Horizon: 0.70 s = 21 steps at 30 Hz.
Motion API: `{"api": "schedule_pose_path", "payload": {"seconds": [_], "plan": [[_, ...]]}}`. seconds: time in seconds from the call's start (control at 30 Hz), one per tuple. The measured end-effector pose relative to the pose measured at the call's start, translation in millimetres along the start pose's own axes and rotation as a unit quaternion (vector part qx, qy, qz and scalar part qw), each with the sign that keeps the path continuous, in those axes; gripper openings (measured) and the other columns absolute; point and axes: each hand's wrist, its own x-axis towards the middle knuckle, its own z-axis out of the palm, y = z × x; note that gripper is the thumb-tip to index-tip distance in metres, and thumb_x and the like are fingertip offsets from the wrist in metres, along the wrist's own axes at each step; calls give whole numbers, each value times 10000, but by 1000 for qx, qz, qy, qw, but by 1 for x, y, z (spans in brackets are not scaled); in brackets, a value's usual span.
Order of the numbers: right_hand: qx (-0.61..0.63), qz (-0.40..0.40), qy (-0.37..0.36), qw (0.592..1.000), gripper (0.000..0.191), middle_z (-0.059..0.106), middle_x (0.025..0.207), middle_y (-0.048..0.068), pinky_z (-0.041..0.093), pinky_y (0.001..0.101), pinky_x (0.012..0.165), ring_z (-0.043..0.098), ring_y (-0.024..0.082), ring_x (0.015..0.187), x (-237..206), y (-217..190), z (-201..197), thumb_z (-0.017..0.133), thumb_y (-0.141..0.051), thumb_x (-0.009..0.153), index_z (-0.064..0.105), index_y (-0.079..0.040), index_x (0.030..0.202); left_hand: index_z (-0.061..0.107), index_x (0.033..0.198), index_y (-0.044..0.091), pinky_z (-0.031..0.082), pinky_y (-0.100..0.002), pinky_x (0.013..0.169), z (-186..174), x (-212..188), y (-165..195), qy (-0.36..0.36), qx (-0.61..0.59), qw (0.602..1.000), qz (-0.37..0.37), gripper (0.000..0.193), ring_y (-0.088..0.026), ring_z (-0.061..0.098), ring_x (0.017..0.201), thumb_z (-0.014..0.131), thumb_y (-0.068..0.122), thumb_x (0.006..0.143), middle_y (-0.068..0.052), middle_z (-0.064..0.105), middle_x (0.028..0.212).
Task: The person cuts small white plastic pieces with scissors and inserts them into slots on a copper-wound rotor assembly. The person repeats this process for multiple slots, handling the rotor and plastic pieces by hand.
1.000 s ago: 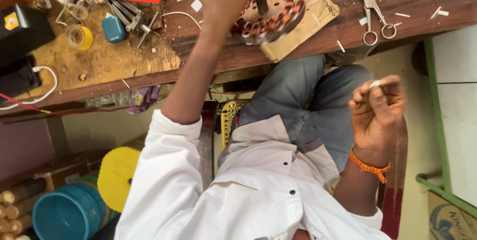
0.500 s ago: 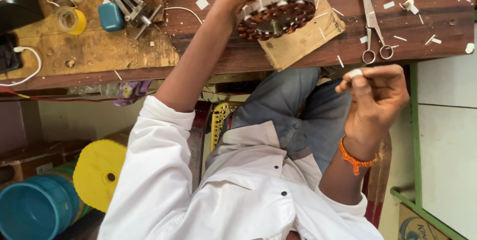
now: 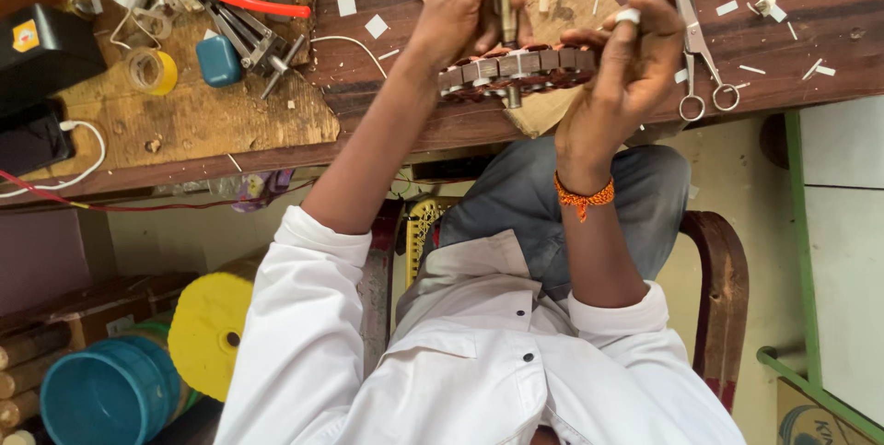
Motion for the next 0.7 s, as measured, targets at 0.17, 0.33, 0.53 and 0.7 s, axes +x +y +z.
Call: {"api": "schedule_pose_path", "payload": {"seconds": [0.17,0.33,0.53,0.7], "plan": [[-3,-83,44,996,130,602,1059,89,566,274,652,592,118,710,15,-3,10,508,-16,1174,555,1,1293,523,1193,-5,515,-283,460,10,7,-10,19,-99,995,-18,304,-274,771,752,448,280,1119,-150,742,1025],[-81,-120,33,989,86,611,1048,94,559,269,568,586,123,649,27,5,12,522,-25,1176,555,-1,1251,554,1327,31,646,-294,641,-4,4,-1,38,135,987,-84,445,-246,817,915,451,398,1099,-176,811,1082],[-161,-116,-28,980,104,623,1094,90,625,275,619,635,124,789,39,2,25,536,-3,1168,546,-19,1270,501,1452,112,609,-404,1050,33,-74,28,134,454,845,247,501,-278,607,1316,759,283,1058,-143,625,1412],[-136,-109,-40,984,127,660,1086,109,566,301,740,637,149,805,26,-5,20,574,-11,1128,559,-6,1254,566,1421,124,555,-384,1048,69,-81,19,114,461,855,208,551,-215,664,1194,826,212,942,-76,688,1285]]}}
